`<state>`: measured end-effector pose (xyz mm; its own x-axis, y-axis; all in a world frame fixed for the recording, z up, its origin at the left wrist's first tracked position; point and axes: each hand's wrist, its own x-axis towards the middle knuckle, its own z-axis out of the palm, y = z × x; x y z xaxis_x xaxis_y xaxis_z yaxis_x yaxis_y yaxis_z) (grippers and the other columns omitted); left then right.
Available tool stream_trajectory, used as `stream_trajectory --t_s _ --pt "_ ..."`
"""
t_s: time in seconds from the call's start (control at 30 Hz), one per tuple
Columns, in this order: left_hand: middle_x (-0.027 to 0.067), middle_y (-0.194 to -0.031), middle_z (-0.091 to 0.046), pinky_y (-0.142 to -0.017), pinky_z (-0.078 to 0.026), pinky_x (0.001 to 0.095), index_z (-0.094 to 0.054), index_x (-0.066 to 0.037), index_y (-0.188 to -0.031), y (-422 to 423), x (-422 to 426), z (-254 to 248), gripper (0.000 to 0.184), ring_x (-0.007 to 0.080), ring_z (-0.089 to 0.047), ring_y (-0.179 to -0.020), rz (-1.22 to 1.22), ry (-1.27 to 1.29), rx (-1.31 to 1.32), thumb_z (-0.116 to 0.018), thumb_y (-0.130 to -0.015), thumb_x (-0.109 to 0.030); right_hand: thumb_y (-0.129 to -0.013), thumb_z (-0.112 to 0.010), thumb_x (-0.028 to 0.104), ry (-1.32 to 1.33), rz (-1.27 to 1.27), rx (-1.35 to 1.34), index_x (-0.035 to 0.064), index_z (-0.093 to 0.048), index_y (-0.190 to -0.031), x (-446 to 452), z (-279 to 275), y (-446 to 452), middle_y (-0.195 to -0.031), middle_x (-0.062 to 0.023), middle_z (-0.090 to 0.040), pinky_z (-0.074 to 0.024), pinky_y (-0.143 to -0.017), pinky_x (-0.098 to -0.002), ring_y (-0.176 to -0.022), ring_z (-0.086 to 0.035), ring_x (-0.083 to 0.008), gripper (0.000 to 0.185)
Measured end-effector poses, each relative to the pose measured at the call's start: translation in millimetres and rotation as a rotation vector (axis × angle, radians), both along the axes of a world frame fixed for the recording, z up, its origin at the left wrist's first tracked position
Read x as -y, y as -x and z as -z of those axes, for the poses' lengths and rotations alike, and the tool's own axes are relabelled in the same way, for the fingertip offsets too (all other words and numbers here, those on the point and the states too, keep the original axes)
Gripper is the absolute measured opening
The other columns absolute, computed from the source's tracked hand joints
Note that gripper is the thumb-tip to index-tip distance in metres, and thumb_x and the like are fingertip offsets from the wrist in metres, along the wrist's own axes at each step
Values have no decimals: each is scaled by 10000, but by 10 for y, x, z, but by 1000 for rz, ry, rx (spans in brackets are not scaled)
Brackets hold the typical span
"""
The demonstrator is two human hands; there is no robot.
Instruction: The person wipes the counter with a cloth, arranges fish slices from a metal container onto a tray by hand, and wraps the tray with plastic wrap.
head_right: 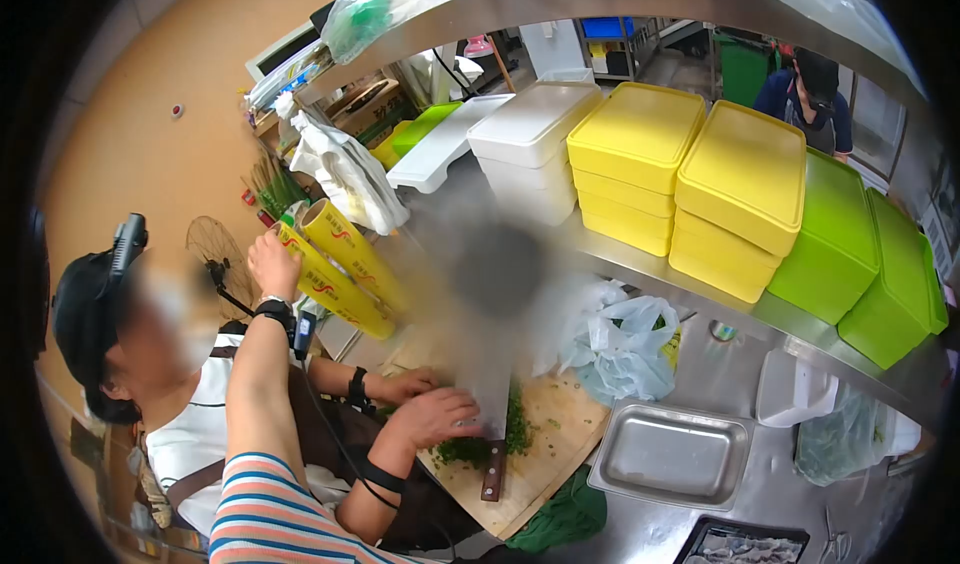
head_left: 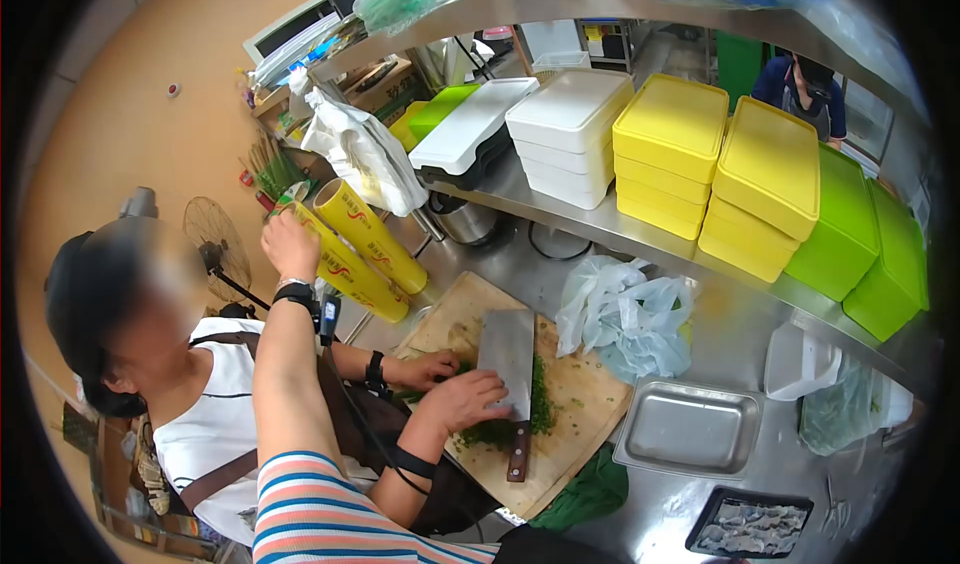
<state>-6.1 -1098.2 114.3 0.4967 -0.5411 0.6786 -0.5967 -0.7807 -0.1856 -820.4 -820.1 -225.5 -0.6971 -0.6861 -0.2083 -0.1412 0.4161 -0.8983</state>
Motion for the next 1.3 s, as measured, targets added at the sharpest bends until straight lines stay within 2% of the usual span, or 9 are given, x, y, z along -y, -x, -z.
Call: stream_trajectory --t_s 0.17,0.43,0.7,0.77,0.9,0.97,1.03,1.13,1.3 --pt "147 -868 -704 -780 -512 443 -681 -65 -908 79 -105 -248 340 319 -680 -859 11 -161 -262 -721 -756 -367 -947 -591 212 51 14 -4 -1 -510 -1231 105 95 -64 -1001 -161 -648 -532 -631 -312 -765 -628 -210 363" --pt "179 -866 -691 -754 -524 441 -695 -63 -956 582 -144 -112 334 334 -671 -851 202 -46 -213 -730 -761 -332 -949 -582 138 139 27 32 9 -524 -1203 104 163 130 -1010 -135 -649 -518 -609 -283 -723 -616 -181 291" --pt "138 -727 -663 -628 -510 428 -678 -64 -796 2342 -718 -1082 238 338 -647 -695 574 23 -26 -724 -766 -296 -954 -619 224 348 -104 119 46 -551 -1137 2 237 646 -844 -69 -610 -424 -520 -198 -613 -524 -81 265" --pt "106 -673 -659 -574 -488 379 -689 -38 -818 2772 -994 -1286 232 259 -636 -611 740 98 -136 -695 -827 -270 -918 -575 91 252 -76 112 44 -557 -1127 76 376 960 -931 -12 -571 -438 -579 -200 -755 -549 -79 215" --pt "32 -772 -674 -655 -457 255 -676 29 -880 3352 -1518 -1445 278 71 -597 -738 1023 254 -731 -590 -948 -227 -869 -632 42 403 -218 176 15 -604 -1034 154 -398 1048 -880 -37 -626 -462 -608 -215 -698 -556 -80 169" --pt "56 -900 -689 -754 -465 244 -665 8 -954 3488 -1721 -1246 256 94 -615 -810 1159 320 -1124 -586 -956 -236 -888 -626 65 386 -412 191 12 -610 -1041 240 -744 1168 -911 -41 -637 -482 -695 -234 -784 -580 -96 163" --pt "63 -954 -683 -797 -480 254 -645 -4 -1017 3773 -1822 -827 270 119 -634 -859 1160 453 -1514 -585 -961 -261 -935 -586 144 374 -570 316 35 -492 -1325 254 -1289 1226 -1201 -79 -589 -446 -934 -306 -1154 -548 -189 416" --pt "99 -1098 -658 -934 -500 356 -610 -14 -1125 5410 -2260 -303 271 188 -635 -1019 1205 524 -1773 -591 -953 -223 -989 -505 285 627 -594 743 71 -333 -1453 138 -1597 1279 -1370 -169 -504 -445 -987 -341 -1247 -507 -270 539" --pt "89 -1025 -682 -867 -512 325 -643 -9 -1037 5577 -2537 1538 260 175 -653 -926 748 338 -2406 -541 -987 -243 -1004 -443 310 454 -265 951 5 -420 -1376 -306 -1370 1717 -1236 -171 -592 -440 -1032 -374 -1166 -571 -265 481"
